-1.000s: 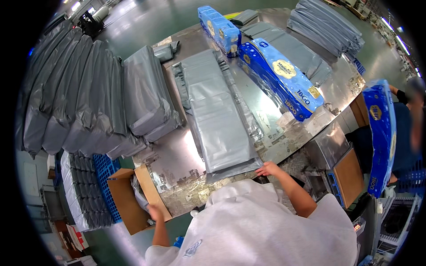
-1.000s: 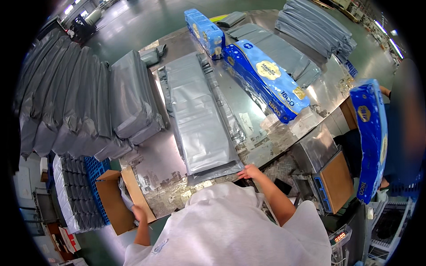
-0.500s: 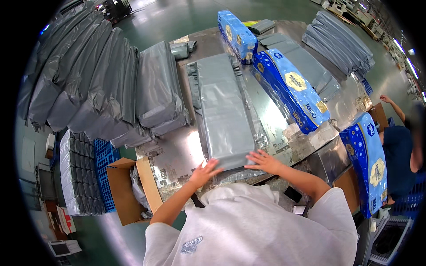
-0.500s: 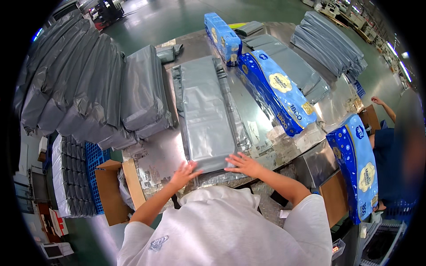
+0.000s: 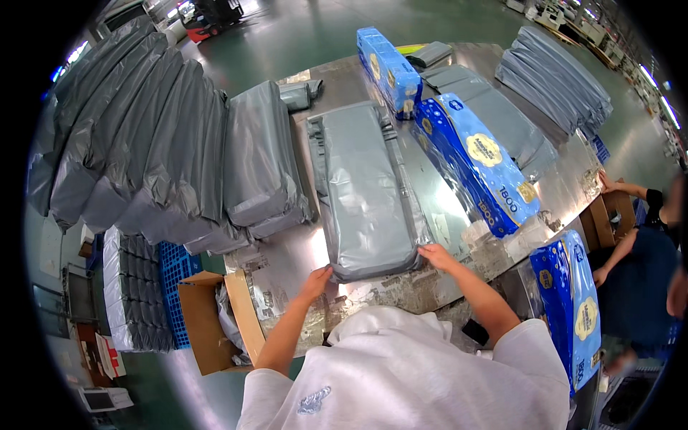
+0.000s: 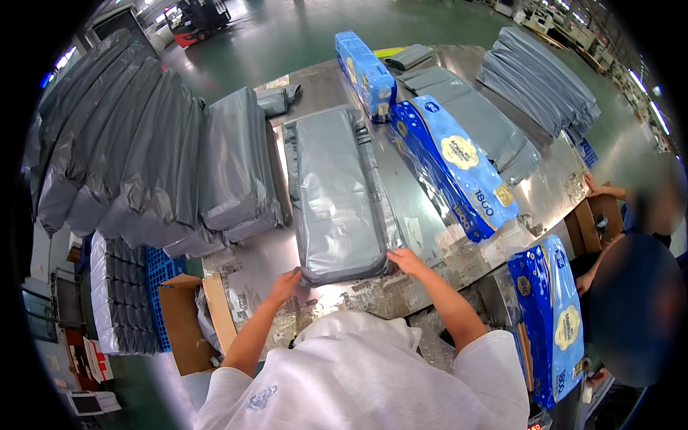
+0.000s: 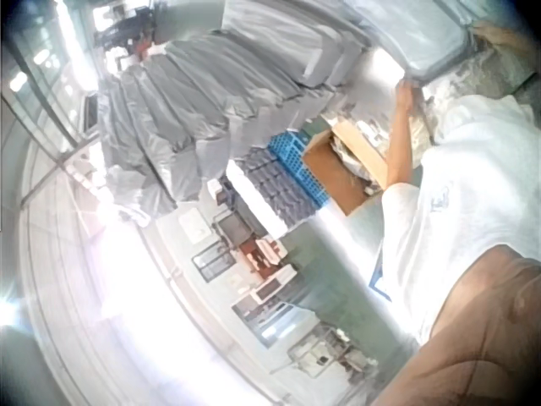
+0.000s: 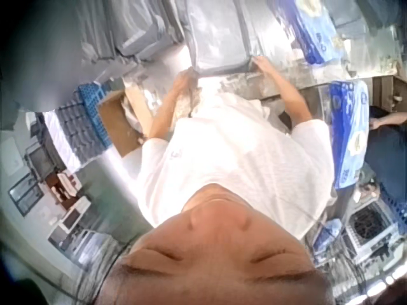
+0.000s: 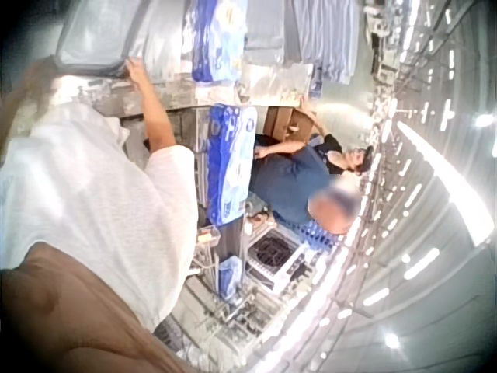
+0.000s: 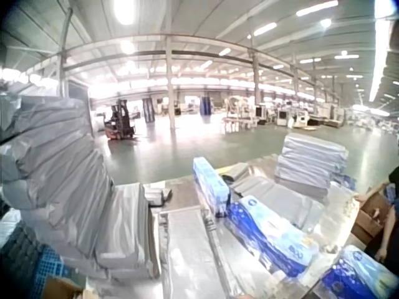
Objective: The person repeatedly picks up gray-wrapped bundles and inserts them into blue and white branded packaging sleeves on a metal worktable. The person folds the sleeve ends to close the packages and stacks the finished units. A coworker performs similar packaging nearby.
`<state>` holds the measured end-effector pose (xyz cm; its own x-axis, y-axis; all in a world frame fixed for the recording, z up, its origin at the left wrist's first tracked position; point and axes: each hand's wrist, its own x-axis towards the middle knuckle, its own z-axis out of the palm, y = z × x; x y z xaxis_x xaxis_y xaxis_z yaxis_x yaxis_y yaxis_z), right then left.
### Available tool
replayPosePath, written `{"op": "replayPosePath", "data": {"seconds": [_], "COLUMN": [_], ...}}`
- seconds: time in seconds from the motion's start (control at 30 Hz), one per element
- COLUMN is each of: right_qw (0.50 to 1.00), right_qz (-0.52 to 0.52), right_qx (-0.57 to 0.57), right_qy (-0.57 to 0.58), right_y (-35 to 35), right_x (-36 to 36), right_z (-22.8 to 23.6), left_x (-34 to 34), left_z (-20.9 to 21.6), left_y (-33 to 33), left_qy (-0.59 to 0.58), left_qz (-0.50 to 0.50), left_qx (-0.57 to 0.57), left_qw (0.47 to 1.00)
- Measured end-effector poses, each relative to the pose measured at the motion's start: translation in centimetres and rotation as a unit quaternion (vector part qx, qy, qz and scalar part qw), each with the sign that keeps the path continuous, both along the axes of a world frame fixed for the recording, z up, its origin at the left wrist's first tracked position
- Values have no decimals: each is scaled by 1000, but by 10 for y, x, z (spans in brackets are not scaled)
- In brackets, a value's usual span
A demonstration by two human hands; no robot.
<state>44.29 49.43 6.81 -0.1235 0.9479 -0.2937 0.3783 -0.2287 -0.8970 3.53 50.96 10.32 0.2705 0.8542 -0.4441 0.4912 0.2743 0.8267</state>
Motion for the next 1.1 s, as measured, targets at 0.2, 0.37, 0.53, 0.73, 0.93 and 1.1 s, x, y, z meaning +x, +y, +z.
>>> {"op": "replayPosePath", "data": {"seconds": [0.2, 0.37, 0.53, 0.73, 0.93, 1.1], "right_qw": [983, 880, 888, 865, 882, 892], "right_qz": [-158, -268, -106, -109, -4, -7], "right_qx": [91, -142, -224, -152, -43, 53], "right_qy": [21, 367, 388, 465, 469, 448], "right_y": [25, 53, 72, 75, 91, 191], "right_x": [-50, -83, -62, -99, -177, -294], "right_z": [-37, 3, 98, 165, 222, 233], "left_x": [56, 50, 58, 28, -52, -126], "left_z": [-107, -98, 45, 157, 198, 221], "left_y": [34, 44, 61, 61, 43, 115], "left_qy": [78, -304, -316, -369, -340, -286], "left_qz": [247, 318, 183, 193, 223, 454], "left_qx": [163, -279, -184, -53, 129, 180], "left_qw": [952, 854, 913, 908, 905, 824]}}
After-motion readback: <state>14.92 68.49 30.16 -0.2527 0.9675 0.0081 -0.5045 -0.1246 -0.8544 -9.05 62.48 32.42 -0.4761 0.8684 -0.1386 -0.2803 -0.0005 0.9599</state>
